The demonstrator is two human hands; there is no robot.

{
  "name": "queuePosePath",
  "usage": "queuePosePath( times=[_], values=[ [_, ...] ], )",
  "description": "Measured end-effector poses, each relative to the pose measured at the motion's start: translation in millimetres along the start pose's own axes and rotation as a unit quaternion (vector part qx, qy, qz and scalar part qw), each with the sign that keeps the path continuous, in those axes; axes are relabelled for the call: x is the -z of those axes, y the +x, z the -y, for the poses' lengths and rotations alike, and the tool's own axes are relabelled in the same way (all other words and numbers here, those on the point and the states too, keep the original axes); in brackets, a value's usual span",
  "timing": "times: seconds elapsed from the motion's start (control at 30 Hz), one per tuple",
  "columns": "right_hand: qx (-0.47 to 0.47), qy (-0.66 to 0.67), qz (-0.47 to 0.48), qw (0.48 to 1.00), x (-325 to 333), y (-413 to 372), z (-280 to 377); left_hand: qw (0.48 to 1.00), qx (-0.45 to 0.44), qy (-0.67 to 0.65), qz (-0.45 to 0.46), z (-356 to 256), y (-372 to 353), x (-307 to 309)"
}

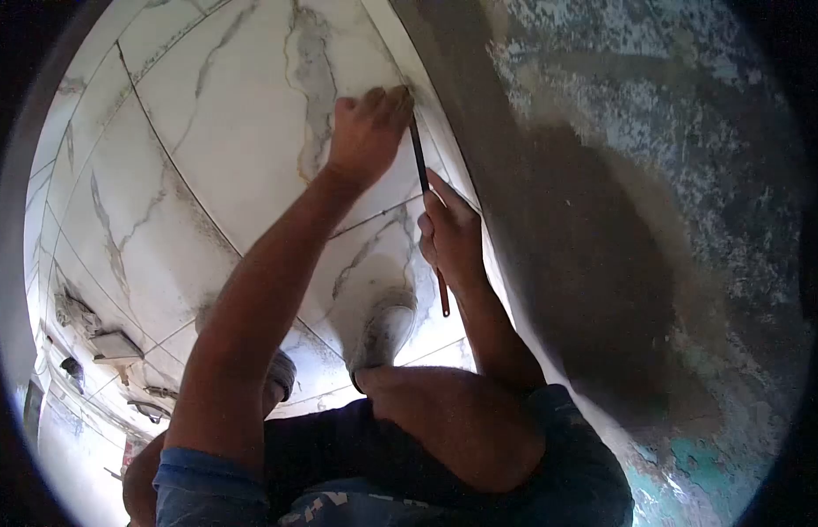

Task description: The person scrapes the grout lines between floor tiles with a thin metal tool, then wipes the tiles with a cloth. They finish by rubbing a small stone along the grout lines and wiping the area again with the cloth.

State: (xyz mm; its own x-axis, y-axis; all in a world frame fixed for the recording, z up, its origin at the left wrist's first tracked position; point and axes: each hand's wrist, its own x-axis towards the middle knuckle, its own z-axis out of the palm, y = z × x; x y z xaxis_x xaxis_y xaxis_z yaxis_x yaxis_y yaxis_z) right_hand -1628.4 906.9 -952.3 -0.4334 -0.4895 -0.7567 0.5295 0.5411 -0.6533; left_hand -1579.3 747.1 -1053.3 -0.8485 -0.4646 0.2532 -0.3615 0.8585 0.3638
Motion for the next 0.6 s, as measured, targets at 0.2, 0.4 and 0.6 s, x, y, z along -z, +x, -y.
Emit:
queuePosePath(
  times=[0.2,0.4,0.6],
  values=[
    [-0.020,0.023,0.031,0.999,-14,25,19,0.999,0.012,0.006,-0.033,26,17,-4],
    [-0.024,0.023,-0.010,0.999,-10,9,6,1.000,0.004,-0.009,-0.006,10,8,1],
    [0.063,-0.028,0.002,0.998,-19,35,9,1.000,0.011,0.014,-0.002,29,24,6]
  ],
)
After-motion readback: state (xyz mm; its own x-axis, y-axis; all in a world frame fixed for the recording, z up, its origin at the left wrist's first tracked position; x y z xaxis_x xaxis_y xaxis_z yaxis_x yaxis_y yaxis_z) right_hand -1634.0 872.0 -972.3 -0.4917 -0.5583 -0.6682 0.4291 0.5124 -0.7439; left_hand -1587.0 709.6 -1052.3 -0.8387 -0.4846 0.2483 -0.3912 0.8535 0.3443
